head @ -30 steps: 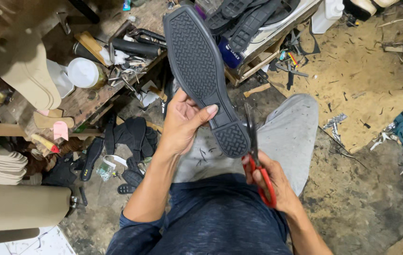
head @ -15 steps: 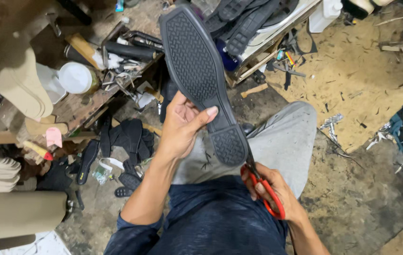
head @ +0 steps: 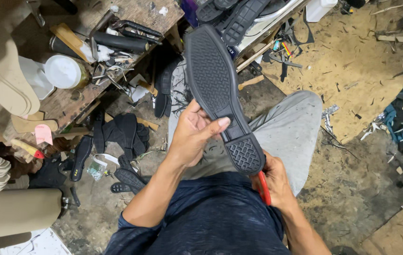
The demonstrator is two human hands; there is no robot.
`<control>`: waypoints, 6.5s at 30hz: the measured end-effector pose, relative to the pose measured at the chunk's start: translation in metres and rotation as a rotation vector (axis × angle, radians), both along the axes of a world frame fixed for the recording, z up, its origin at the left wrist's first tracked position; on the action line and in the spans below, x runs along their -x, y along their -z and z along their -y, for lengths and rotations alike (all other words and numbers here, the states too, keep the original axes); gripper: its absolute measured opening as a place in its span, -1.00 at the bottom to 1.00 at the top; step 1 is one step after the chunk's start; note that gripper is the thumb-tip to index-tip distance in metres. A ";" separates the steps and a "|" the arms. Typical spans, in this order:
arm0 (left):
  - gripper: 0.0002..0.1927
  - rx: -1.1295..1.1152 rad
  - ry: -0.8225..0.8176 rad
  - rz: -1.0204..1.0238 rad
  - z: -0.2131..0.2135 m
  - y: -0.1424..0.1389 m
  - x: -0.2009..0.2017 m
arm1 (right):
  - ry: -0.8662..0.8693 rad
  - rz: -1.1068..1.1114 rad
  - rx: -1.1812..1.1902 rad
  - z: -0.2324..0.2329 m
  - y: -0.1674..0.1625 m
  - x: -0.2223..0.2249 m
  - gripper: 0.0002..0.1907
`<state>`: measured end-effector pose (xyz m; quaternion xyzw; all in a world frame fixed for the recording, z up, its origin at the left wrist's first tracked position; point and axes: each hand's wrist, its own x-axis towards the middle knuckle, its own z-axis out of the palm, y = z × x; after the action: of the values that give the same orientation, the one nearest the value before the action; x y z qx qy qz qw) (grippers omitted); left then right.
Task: The person trims the edges of black rubber shoe soles using red-handled shears. They hold each sole in one hand and cut along the perimeter, then place the trimmed sole aside and pick up another to repeat the process.
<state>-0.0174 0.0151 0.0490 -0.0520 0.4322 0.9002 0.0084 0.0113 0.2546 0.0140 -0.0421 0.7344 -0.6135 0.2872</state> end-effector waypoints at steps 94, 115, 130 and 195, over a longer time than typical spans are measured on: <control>-0.43 -0.025 -0.115 -0.013 0.024 0.013 -0.004 | -0.083 -0.361 -0.244 0.023 -0.025 0.030 -0.68; -0.36 0.007 0.006 0.051 0.023 0.008 -0.009 | -0.115 -0.435 -0.261 0.026 -0.041 0.037 -0.71; -0.34 0.037 0.032 0.052 0.032 0.005 -0.011 | -0.132 -0.449 -0.253 0.027 -0.046 0.043 -0.71; -0.62 0.749 0.208 -0.171 0.083 -0.030 -0.007 | -0.246 -0.745 -0.486 0.029 -0.082 0.063 -0.49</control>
<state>-0.0105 -0.0683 0.0792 0.0678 0.7328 0.6756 0.0441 -0.0513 0.2256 0.0959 -0.2780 0.8997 -0.3278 0.0758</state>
